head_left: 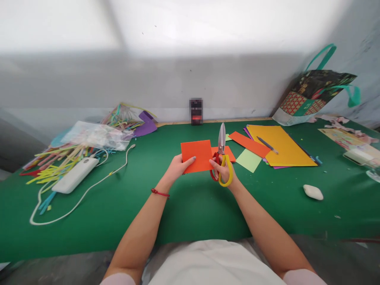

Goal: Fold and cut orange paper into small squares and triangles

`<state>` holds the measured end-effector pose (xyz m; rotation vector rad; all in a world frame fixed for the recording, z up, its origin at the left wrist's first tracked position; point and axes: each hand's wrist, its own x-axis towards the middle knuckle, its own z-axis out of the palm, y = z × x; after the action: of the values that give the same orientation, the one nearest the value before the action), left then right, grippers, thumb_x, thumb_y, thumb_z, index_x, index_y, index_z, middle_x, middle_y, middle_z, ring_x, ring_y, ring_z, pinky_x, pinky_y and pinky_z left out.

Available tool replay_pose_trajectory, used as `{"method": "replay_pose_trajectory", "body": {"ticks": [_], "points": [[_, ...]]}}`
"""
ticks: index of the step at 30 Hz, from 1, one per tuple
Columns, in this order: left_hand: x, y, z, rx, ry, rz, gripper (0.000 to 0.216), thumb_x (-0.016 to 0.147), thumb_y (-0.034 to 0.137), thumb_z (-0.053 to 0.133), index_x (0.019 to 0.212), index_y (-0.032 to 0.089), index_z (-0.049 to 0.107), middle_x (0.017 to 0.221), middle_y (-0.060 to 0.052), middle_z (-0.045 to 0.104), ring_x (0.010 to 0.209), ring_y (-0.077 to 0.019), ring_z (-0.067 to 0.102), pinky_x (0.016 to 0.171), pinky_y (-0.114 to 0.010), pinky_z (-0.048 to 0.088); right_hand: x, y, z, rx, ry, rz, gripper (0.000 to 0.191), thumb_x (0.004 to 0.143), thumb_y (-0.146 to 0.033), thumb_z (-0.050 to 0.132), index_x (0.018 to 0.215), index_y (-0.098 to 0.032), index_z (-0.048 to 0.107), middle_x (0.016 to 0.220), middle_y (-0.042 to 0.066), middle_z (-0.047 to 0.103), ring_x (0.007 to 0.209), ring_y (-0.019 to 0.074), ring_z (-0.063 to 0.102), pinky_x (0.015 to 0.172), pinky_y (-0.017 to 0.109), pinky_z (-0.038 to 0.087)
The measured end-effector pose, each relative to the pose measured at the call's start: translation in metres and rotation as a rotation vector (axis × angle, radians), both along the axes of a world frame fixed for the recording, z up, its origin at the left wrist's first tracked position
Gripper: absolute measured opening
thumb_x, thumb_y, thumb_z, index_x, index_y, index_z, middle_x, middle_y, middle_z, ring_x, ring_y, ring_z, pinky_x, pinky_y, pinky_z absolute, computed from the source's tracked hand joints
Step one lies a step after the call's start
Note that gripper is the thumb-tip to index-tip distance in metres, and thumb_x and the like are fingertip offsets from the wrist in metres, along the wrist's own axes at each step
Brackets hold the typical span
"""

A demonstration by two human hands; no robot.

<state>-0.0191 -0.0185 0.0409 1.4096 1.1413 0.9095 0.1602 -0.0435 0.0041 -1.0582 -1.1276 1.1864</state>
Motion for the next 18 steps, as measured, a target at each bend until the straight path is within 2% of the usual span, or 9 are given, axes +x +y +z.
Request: {"method": "replay_pose_trajectory", "body": {"ticks": [6, 10, 12, 15, 18], "points": [[0.0031, 0.0033, -0.0098, -0.033, -0.081, -0.002, 0.049, 0.071, 0.054, 0.061, 0.092, 0.01, 0.062, 0.066, -0.006, 0.062, 0.046, -0.0101, 0.05, 0.036, -0.019, 0.03, 0.0012, 0.0008, -0.002, 0.065, 0.07, 0.018, 0.036, 0.067, -0.046, 0.068, 0.071, -0.022, 0.042, 0.03, -0.013, 0.038, 0.022, 0.0086, 0.036, 0.026, 0.02, 0.028], [0.0054, 0.001, -0.0084, -0.009, -0.151, 0.026, 0.043, 0.073, 0.055, 0.058, 0.081, 0.013, 0.058, 0.052, 0.001, 0.053, 0.037, -0.0063, 0.041, 0.033, -0.019, 0.027, -0.0001, 0.0003, -0.0019, 0.083, 0.06, -0.027, 0.034, 0.068, -0.046, 0.067, 0.072, -0.022, 0.044, 0.031, -0.012, 0.038, 0.023, 0.0088, 0.037, 0.027, 0.021, 0.03], [0.006, -0.0009, -0.0058, 0.006, -0.154, -0.015, 0.039, 0.075, 0.054, 0.056, 0.075, 0.015, 0.054, 0.045, 0.004, 0.049, 0.034, -0.0062, 0.04, 0.034, -0.019, 0.03, -0.0009, 0.0003, -0.0024, 0.081, 0.022, -0.087, 0.032, 0.069, -0.046, 0.066, 0.072, -0.022, 0.045, 0.03, -0.012, 0.038, 0.024, 0.0091, 0.037, 0.029, 0.021, 0.032], [0.0074, -0.003, -0.0032, 0.003, -0.125, -0.138, 0.032, 0.075, 0.048, 0.057, 0.075, 0.016, 0.049, 0.044, 0.004, 0.052, 0.035, -0.0082, 0.046, 0.037, -0.02, 0.035, -0.0005, 0.0016, -0.0023, 0.065, -0.03, -0.182, 0.032, 0.07, -0.048, 0.065, 0.07, -0.021, 0.047, 0.03, -0.011, 0.038, 0.025, 0.0094, 0.037, 0.031, 0.023, 0.034], [0.0089, -0.0029, -0.0026, 0.037, -0.132, -0.091, 0.029, 0.074, 0.044, 0.056, 0.079, 0.017, 0.047, 0.043, 0.005, 0.053, 0.034, -0.0091, 0.047, 0.036, -0.02, 0.037, 0.0006, 0.0042, -0.0022, 0.014, -0.005, -0.193, 0.038, 0.073, -0.056, 0.059, 0.064, -0.021, 0.047, 0.035, -0.009, 0.038, 0.027, 0.0076, 0.036, 0.032, 0.022, 0.034]]}}
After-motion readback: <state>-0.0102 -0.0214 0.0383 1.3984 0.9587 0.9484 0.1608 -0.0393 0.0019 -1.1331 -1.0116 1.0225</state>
